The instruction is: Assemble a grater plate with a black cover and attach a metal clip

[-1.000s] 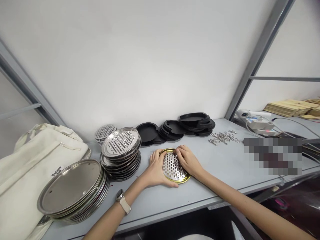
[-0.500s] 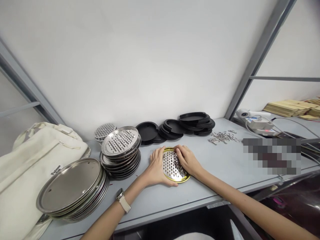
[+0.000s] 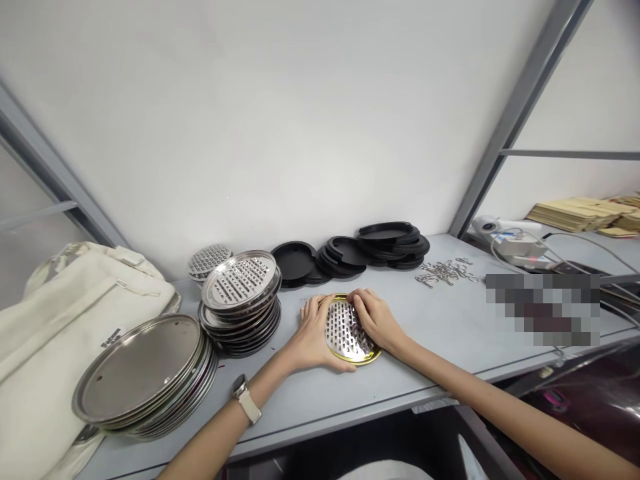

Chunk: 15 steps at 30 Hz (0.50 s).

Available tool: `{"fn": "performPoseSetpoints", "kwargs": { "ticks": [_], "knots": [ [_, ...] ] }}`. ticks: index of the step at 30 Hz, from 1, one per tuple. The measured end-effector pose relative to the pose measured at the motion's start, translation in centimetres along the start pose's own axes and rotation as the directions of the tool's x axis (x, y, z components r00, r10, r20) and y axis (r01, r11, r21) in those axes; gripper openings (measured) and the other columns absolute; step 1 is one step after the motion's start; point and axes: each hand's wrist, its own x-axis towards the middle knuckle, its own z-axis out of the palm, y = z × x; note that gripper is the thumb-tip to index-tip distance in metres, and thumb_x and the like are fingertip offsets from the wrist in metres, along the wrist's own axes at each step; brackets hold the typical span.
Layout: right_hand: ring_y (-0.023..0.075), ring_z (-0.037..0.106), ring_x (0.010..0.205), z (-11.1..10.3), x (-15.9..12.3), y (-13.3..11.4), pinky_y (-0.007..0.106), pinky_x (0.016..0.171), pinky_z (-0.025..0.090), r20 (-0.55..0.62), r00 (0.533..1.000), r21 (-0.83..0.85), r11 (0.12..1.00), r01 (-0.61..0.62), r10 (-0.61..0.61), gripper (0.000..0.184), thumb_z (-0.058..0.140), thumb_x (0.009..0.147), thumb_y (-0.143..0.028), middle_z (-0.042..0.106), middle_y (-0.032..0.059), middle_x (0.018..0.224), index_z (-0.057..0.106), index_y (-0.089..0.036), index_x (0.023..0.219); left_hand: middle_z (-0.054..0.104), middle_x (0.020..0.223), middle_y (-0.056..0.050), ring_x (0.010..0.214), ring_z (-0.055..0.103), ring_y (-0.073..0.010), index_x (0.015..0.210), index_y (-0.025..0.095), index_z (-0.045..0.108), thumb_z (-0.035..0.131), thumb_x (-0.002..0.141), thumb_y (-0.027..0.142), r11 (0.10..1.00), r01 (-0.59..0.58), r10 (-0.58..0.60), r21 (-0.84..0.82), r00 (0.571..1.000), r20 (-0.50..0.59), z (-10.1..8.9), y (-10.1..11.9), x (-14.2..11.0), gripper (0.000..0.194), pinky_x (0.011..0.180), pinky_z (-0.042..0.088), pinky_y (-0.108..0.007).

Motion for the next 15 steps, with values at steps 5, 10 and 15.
{"fn": "performPoseSetpoints", "kwargs": {
  "ticks": [5, 10, 15],
  "knots": [
    [0.0197, 0.051, 0.078, 0.2, 0.1, 0.1, 0.035, 0.078, 0.038, -0.056, 0.998, -0.03, 1.0, 0.005, -0.006, 0.025, 0.026, 0.098, -0.027, 0.056, 0.0036, 0.081, 0.047, -0.021, 0.087, 0.032, 0.127, -0.007, 0.123, 0.028, -0.0321, 0.134, 0.03, 0.03, 0.082, 0.034, 0.055, 1.0, -0.016, 0.016, -0.002, 1.0, -0.009, -0.3, 0.5, 0.2, 0.116, 0.107, 0.021, -0.048],
    [0.0213, 0.05, 0.083, 0.3, 0.2, 0.6, 0.039, 0.082, 0.035, -0.143, 0.99, -0.115, 0.993, -0.018, 0.001, 0.026, 0.025, 0.096, -0.023, 0.054, 0.0043, 0.083, 0.049, -0.021, 0.086, 0.03, 0.128, -0.007, 0.124, 0.027, -0.0325, 0.132, 0.03, 0.033, 0.083, 0.034, 0.052, 1.0, -0.027, 0.027, -0.005, 0.999, -0.029, -0.5, 0.6, 0.2, 0.113, 0.107, 0.022, -0.048],
    [0.0216, 0.05, 0.086, 0.3, 0.6, 1.1, 0.037, 0.082, 0.039, -0.175, 0.984, -0.02, 0.999, -0.036, 0.032, 0.019, 0.034, 0.092, -0.025, 0.053, 0.0052, 0.086, 0.052, -0.021, 0.088, 0.03, 0.127, -0.007, 0.125, 0.027, -0.0329, 0.131, 0.029, 0.033, 0.084, 0.033, 0.051, 1.0, -0.025, 0.025, -0.003, 0.999, -0.034, -0.5, 0.6, 0.2, 0.112, 0.107, 0.022, -0.049]
  ]
}}
